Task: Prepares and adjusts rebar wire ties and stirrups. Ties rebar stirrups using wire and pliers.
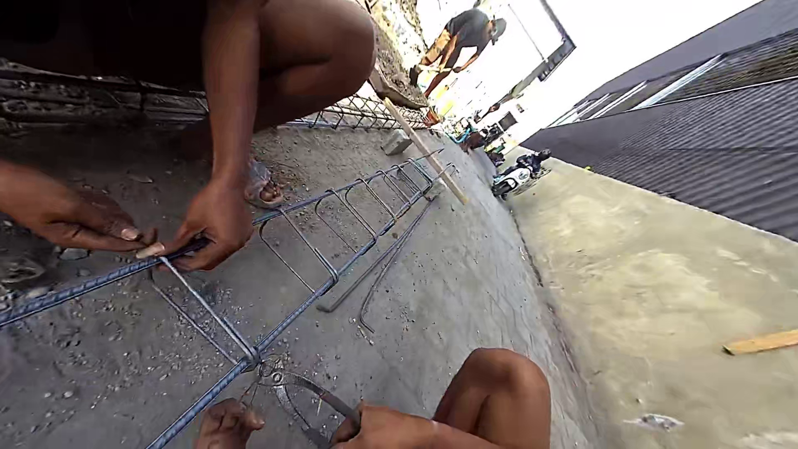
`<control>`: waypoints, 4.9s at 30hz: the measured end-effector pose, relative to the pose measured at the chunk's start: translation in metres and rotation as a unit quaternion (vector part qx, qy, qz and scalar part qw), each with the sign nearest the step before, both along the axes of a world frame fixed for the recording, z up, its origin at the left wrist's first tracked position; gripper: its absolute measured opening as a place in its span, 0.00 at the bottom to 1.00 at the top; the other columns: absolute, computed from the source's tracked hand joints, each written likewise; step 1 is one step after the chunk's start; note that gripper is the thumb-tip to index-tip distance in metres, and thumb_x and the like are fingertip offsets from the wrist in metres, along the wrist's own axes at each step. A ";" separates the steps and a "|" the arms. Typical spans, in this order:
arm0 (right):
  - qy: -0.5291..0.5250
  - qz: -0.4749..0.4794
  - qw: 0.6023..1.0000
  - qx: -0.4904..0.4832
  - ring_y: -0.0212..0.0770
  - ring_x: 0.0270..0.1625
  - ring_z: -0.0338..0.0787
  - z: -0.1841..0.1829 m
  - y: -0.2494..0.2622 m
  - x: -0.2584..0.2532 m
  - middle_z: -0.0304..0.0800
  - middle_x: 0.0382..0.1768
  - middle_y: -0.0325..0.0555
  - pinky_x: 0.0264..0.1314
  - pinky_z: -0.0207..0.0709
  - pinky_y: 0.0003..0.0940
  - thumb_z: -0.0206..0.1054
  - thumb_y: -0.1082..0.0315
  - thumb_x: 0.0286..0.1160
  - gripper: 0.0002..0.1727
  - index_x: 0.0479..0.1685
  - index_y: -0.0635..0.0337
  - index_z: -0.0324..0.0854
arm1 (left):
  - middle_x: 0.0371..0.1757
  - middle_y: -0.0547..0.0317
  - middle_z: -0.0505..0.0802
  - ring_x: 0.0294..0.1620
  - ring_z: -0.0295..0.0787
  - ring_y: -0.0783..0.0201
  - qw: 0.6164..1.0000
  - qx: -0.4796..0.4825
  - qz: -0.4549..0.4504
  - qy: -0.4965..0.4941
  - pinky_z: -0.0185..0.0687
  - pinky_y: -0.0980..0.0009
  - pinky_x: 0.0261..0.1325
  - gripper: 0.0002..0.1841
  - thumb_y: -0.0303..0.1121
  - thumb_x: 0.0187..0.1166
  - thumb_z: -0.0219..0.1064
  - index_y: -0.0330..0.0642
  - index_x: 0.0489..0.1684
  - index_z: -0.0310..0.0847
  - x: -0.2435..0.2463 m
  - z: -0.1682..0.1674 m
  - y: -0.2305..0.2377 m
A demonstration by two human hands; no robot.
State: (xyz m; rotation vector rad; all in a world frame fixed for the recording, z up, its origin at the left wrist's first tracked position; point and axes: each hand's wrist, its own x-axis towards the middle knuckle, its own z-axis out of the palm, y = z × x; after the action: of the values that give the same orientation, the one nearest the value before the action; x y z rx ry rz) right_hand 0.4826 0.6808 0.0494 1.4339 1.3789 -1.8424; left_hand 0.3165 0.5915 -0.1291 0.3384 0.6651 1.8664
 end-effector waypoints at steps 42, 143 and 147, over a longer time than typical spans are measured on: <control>0.272 -0.305 0.790 0.457 0.23 0.29 0.90 -0.115 -0.041 -0.080 0.91 0.24 0.29 0.38 0.86 0.22 0.55 0.65 0.88 0.19 0.26 0.55 0.85 | 0.37 0.52 0.97 0.37 0.95 0.49 0.569 -0.271 0.041 0.775 0.87 0.49 0.37 0.27 0.59 0.78 0.66 0.42 0.50 0.93 -0.064 0.093 0.005; 0.266 -0.117 0.855 0.430 0.27 0.34 0.95 0.090 0.013 0.045 0.96 0.31 0.24 0.44 0.91 0.29 0.56 0.61 0.90 0.15 0.36 0.40 0.86 | 0.50 0.52 0.94 0.45 0.93 0.49 0.652 -0.374 -0.061 0.657 0.85 0.45 0.47 0.29 0.55 0.83 0.63 0.42 0.73 0.79 -0.074 0.118 0.012; 0.202 -0.033 0.833 0.514 0.27 0.31 0.91 0.119 0.059 0.081 0.91 0.28 0.32 0.39 0.89 0.30 0.59 0.60 0.89 0.15 0.35 0.58 0.84 | 0.64 0.51 0.90 0.55 0.91 0.51 0.638 -0.254 0.013 0.727 0.87 0.52 0.50 0.30 0.52 0.79 0.69 0.45 0.76 0.79 -0.074 0.101 0.005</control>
State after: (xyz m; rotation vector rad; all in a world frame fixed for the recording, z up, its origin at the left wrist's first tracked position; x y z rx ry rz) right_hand 0.5636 0.7394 0.1680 1.5392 2.8489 -1.4904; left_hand 0.2423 0.5962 -0.0278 1.4830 2.1906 0.9478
